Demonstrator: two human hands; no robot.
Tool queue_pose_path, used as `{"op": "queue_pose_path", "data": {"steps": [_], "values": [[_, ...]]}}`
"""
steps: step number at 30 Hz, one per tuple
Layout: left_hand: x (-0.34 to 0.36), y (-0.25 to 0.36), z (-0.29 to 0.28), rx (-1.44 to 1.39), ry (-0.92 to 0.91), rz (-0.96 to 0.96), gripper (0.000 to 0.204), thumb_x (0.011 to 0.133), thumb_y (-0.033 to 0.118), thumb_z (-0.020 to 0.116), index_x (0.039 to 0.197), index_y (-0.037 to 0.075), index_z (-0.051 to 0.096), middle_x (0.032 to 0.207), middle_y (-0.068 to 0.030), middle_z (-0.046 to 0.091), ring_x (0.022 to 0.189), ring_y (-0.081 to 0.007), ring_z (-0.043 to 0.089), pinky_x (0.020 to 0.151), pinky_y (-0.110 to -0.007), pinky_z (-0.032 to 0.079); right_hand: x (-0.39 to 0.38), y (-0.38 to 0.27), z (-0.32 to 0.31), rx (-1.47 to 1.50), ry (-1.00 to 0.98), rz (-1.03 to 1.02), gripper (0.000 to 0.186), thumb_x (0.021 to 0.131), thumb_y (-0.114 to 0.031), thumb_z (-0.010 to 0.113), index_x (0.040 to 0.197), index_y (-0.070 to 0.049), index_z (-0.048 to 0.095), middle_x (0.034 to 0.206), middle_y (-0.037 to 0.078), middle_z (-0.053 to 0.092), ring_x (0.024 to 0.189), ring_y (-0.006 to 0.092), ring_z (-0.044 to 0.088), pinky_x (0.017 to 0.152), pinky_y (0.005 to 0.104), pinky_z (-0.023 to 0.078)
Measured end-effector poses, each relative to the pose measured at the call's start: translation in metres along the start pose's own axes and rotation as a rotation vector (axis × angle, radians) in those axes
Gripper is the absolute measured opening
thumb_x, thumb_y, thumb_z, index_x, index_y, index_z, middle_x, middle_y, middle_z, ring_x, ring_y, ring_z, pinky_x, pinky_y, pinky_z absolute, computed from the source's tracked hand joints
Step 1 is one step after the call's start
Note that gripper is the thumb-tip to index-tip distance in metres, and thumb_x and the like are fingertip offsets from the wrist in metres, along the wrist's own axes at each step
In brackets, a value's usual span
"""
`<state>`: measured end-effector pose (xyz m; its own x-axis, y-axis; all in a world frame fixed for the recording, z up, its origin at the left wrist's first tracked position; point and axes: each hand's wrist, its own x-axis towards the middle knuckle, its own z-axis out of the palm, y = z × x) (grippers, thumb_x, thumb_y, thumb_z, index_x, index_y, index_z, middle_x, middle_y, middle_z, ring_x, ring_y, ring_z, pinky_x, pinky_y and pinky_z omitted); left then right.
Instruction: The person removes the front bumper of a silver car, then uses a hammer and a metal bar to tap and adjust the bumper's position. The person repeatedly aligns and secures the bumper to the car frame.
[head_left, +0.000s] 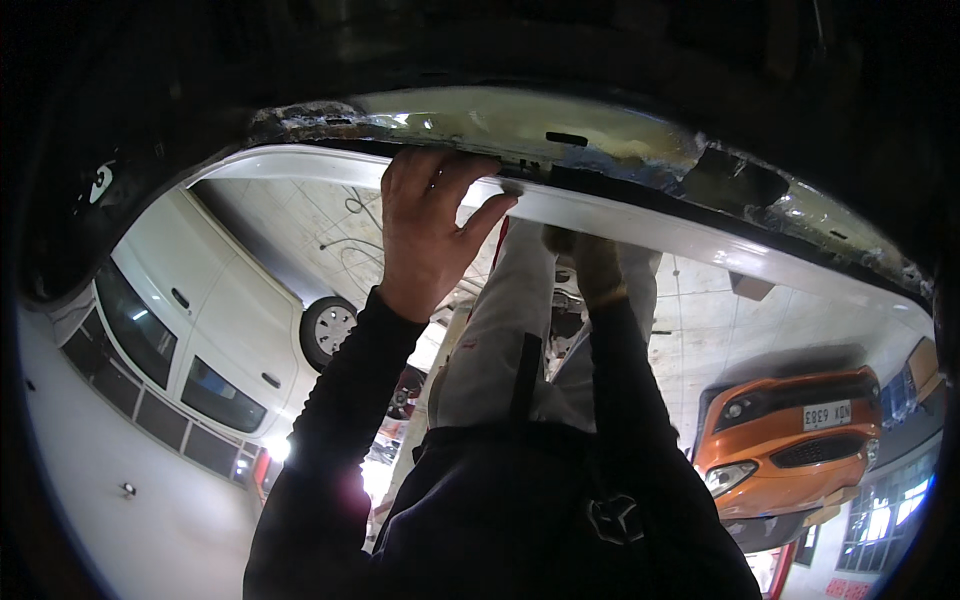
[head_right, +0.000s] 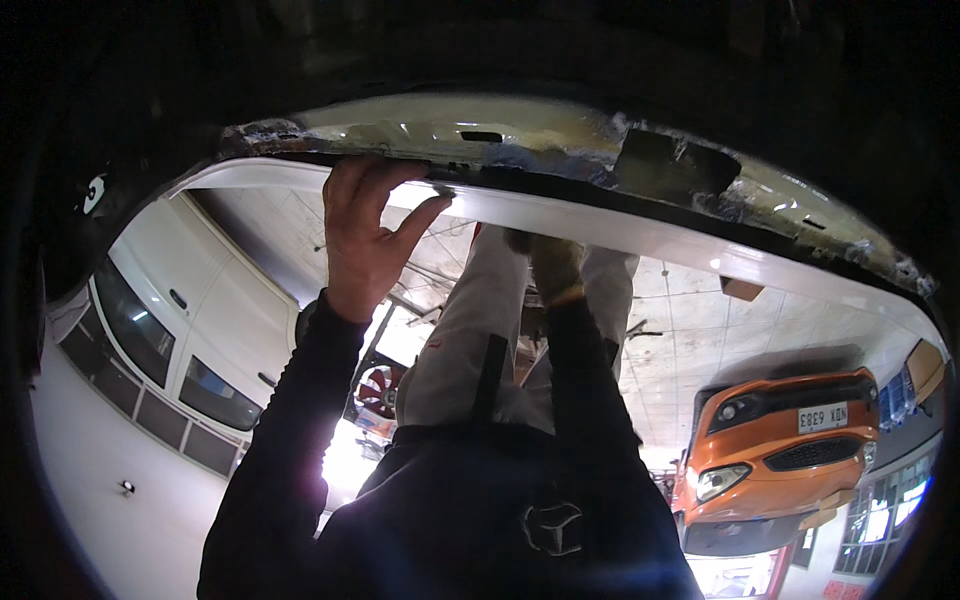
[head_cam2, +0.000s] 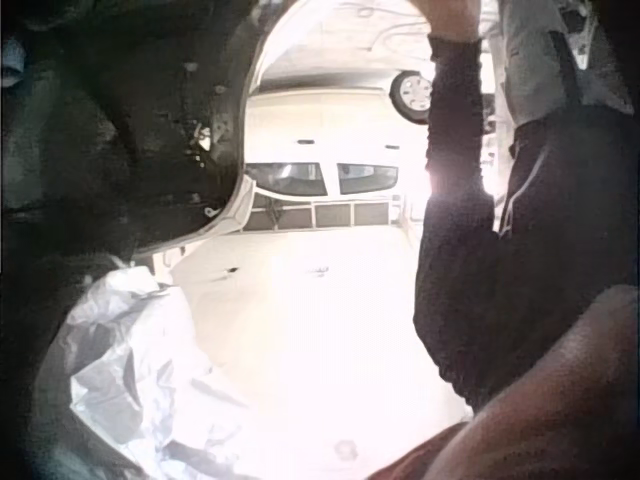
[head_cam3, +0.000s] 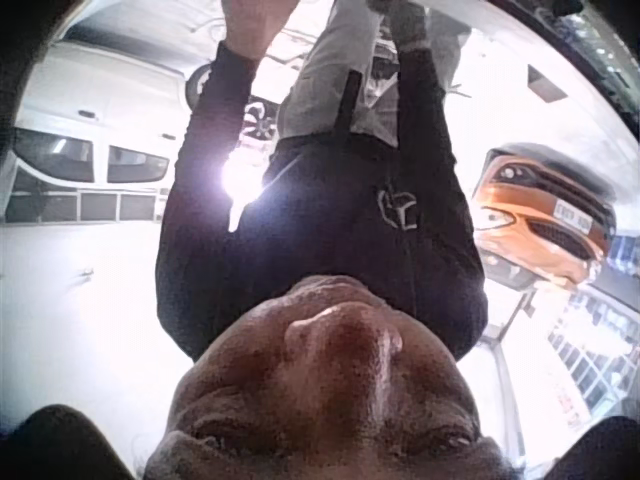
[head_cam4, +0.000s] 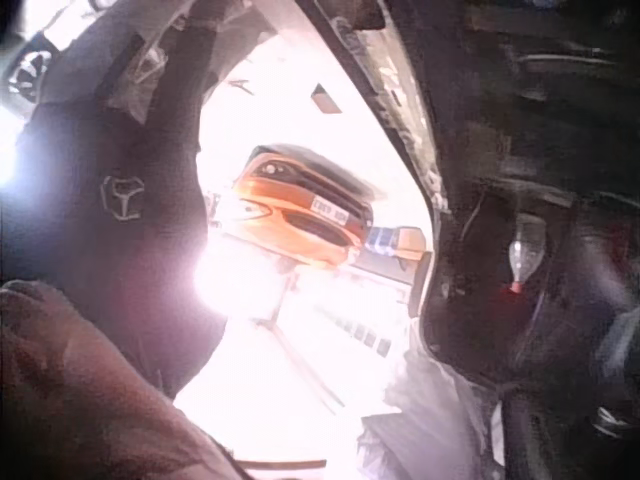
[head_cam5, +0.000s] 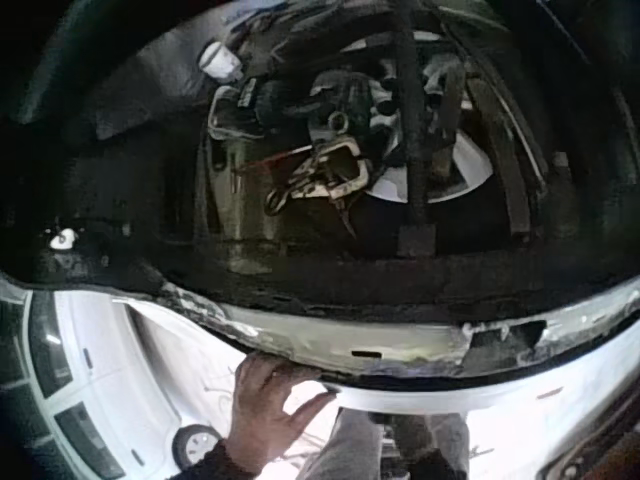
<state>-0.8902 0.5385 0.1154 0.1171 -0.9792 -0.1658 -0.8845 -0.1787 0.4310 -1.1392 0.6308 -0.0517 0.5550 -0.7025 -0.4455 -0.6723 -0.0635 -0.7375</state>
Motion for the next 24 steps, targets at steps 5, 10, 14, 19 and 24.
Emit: {"op": "queue_pose_path", "data": {"steps": [5,10,14,19,24], "values": [[0.001,-0.008,-0.001,-0.03,0.005,0.035,0.038,0.075,0.023,0.094,0.106,0.014,0.074,0.105,-0.0031,0.071,0.106,-0.0275,0.064,0.098,-0.041,0.047,0.02,-0.165,-0.183,0.151,0.343,-0.075,0.027,0.085,-0.016,0.08,0.11,-0.008,0.074,0.111,0.012,0.074,0.107,0.0345,0.067,0.103,0.0481,0.049],[0.01,-0.01,-0.009,-0.102,0.0,0.081,0.032,0.079,0.022,0.092,0.103,0.013,0.073,0.098,-0.0029,0.073,0.098,-0.0258,0.065,0.092,-0.04,0.047,0.052,-0.158,-0.182,-0.372,0.332,-0.08,0.042,0.087,-0.032,0.082,0.124,-0.015,0.073,0.118,0.008,0.073,0.111,0.0329,0.066,0.105,0.0483,0.046],[0.008,-0.012,-0.006,-0.146,0.028,0.083,0.028,0.079,0.021,0.091,0.1,0.013,0.073,0.098,-0.0011,0.073,0.096,-0.0237,0.065,0.091,-0.04,0.046,0.063,-0.153,-0.185,-0.317,0.26,-0.141,0.035,0.091,-0.035,0.077,0.12,-0.015,0.073,0.111,0.007,0.072,0.098,0.0303,0.068,0.088,0.0472,0.051],[0.012,-0.021,-0.01,-0.192,-0.04,0.094,0.025,0.079,0.021,0.089,0.098,0.014,0.074,0.097,0.0015,0.073,0.097,-0.0212,0.064,0.088,-0.039,0.045,0.083,-0.134,-0.173,-0.503,0.398,-0.468,0.02,0.097,-0.023,0.073,0.114,-0.013,0.075,0.097,0.006,0.074,0.077,0.0267,0.072,0.067,0.039,0.056],[0.011,-0.02,-0.01,-0.168,0.005,0.132,0.023,0.08,0.018,0.09,0.096,0.012,0.075,0.094,-0.0011,0.074,0.093,-0.0224,0.067,0.086,-0.038,0.047,0.091,-0.151,-0.178,-0.434,0.107,-0.18,0.015,0.103,-0.025,0.064,0.107,-0.014,0.074,0.094,0.006,0.074,0.078,0.0267,0.073,0.064,0.0399,0.057]]}}
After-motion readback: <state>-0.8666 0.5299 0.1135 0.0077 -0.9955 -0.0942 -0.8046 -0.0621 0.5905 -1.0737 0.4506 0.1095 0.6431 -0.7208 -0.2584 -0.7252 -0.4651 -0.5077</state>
